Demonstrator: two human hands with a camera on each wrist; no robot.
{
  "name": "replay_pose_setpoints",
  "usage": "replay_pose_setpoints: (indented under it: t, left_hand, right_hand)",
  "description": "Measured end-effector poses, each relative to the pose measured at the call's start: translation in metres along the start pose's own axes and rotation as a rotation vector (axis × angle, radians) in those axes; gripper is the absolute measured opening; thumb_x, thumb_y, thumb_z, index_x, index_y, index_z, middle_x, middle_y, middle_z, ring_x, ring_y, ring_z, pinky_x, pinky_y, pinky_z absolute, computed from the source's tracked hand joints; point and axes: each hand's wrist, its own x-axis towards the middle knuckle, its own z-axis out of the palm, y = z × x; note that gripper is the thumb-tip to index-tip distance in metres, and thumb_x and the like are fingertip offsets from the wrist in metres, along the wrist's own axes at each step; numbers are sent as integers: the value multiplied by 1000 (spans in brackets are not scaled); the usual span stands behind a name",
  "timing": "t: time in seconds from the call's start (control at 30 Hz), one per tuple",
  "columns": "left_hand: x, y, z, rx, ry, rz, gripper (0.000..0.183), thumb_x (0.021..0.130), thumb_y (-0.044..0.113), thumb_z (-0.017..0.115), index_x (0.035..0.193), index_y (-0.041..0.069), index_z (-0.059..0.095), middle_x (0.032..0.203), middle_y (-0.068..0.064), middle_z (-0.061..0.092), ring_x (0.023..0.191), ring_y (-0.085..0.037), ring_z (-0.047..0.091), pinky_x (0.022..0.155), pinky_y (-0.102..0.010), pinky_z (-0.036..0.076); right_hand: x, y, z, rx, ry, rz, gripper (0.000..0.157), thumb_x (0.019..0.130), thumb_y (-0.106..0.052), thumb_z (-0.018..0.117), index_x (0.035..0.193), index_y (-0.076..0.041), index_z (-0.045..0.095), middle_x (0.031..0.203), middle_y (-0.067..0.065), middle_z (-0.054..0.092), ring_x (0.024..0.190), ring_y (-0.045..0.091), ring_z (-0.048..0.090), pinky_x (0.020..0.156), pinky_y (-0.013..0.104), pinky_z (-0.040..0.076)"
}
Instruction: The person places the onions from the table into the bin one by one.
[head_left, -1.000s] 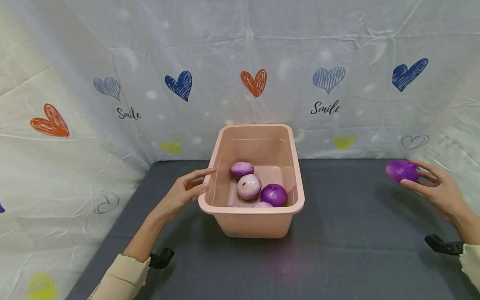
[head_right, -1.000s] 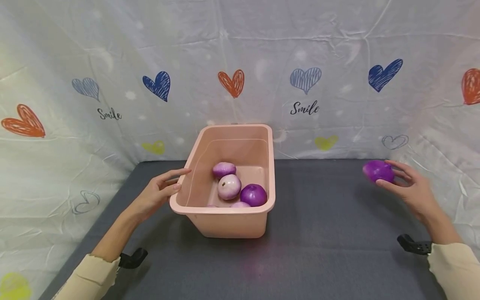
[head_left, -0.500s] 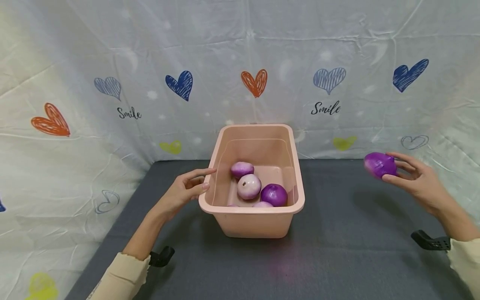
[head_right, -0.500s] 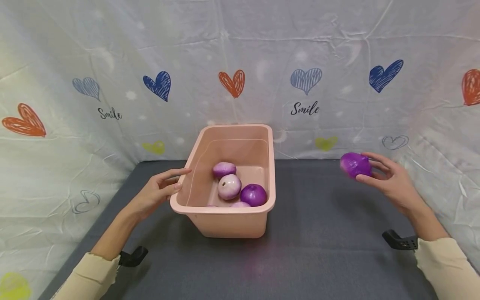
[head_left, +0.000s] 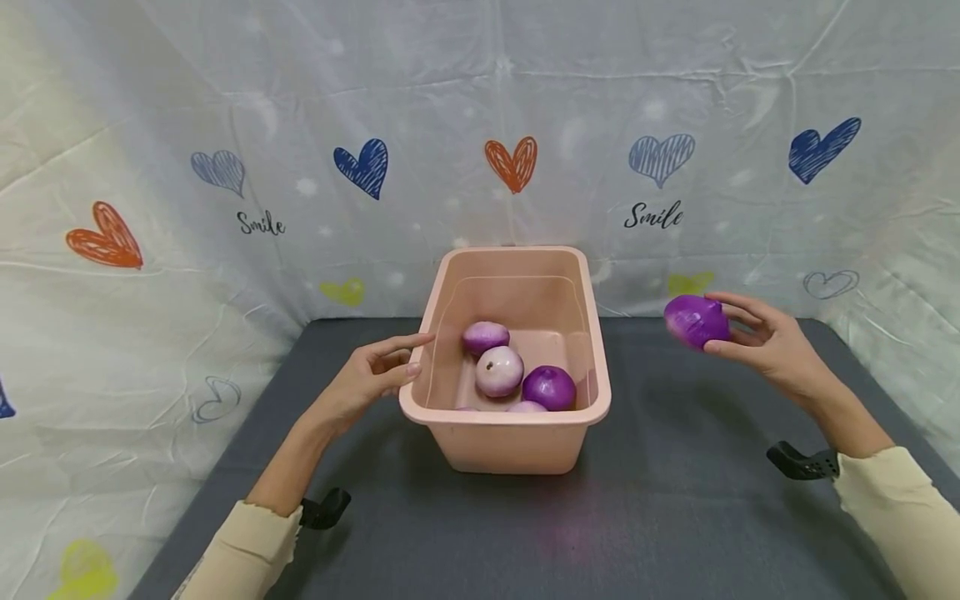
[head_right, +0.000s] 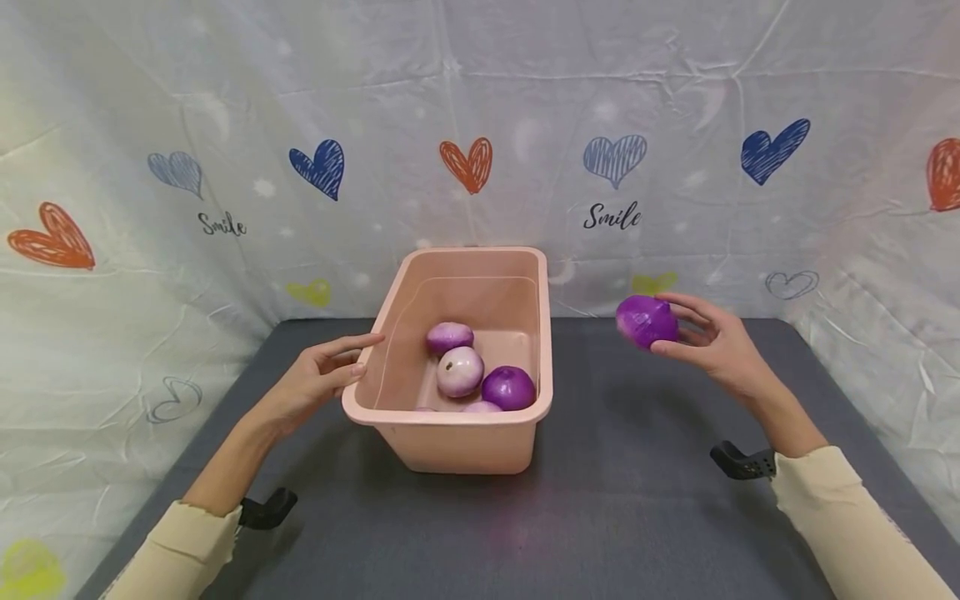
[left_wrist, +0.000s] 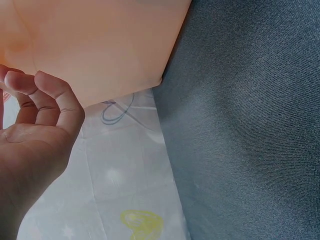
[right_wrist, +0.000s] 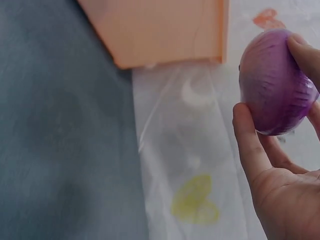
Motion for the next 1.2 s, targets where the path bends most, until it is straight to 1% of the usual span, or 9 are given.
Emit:
replay_pose_setpoints:
  t: [0.13,0.27,0.37,0.5,0.63,0.77,0.93,1.1,1.2]
  left_hand:
    - [1,1,0,4,7,-4,49,101,16,66,148,13,56,132,-29,57,106,-29,58,75,-35,52]
    - [1,1,0,6,13,-6,49,100,16,67,148,13,56,130,-26,59,105,-29,58,75,-35,52]
    - [1,1,0,6,15,-8,49,101,15,66,148,13,56,130,-25,59,105,-28,58,76,-35,52]
    - [0,0,1,13,18,-5,49,101,15,66,148,13,56,126,-22,61,97,-24,57,71,-33,50]
    - [0,0,1,16,21,-2,48,101,16,66,148,14,56,122,-21,62,88,-20,56,68,-31,48]
    - [0,0,2,9,25,-2,48,101,15,66,148,15,57,117,-20,62,88,-19,56,68,-30,48]
    - [-1,0,3,-2,32,-6,48,101,15,66,147,15,57,115,-17,63,94,-21,58,71,-30,50]
    - [-3,0,4,13,39,-8,47,101,15,66,147,14,57,111,-15,62,80,-16,53,65,-28,45]
    - [-3,0,4,15,36,-3,48,101,16,65,148,14,56,111,-18,62,78,-15,51,64,-27,44]
  right_hand:
    - [13,-7,16,5,-11,0,61,95,4,69,151,-10,49,144,13,46,116,16,61,85,28,54]
    - [26,-14,30,12,-37,-43,61,94,3,70,150,-11,50,146,12,44,118,21,58,86,30,54]
    - [35,-18,40,43,-67,-84,62,93,5,70,150,-8,49,147,13,43,120,25,56,88,30,53]
    - [46,-24,53,85,-100,-120,62,92,7,71,149,-4,48,147,14,44,122,30,55,90,32,52]
    - [54,-30,63,108,-119,-138,62,91,7,71,149,-7,51,148,14,44,123,31,55,90,33,52]
    - [60,-35,72,151,-152,-162,62,91,7,72,147,-11,54,147,16,45,124,33,54,91,35,52]
    - [67,-40,85,158,-187,-196,63,89,8,73,146,-8,53,148,15,46,128,34,50,95,35,50]
    - [73,-46,100,163,-227,-207,65,88,6,75,147,-5,52,148,14,47,131,33,49,100,37,47]
    - [75,-49,107,172,-247,-214,65,88,3,77,147,-4,51,148,14,48,130,34,50,101,38,46]
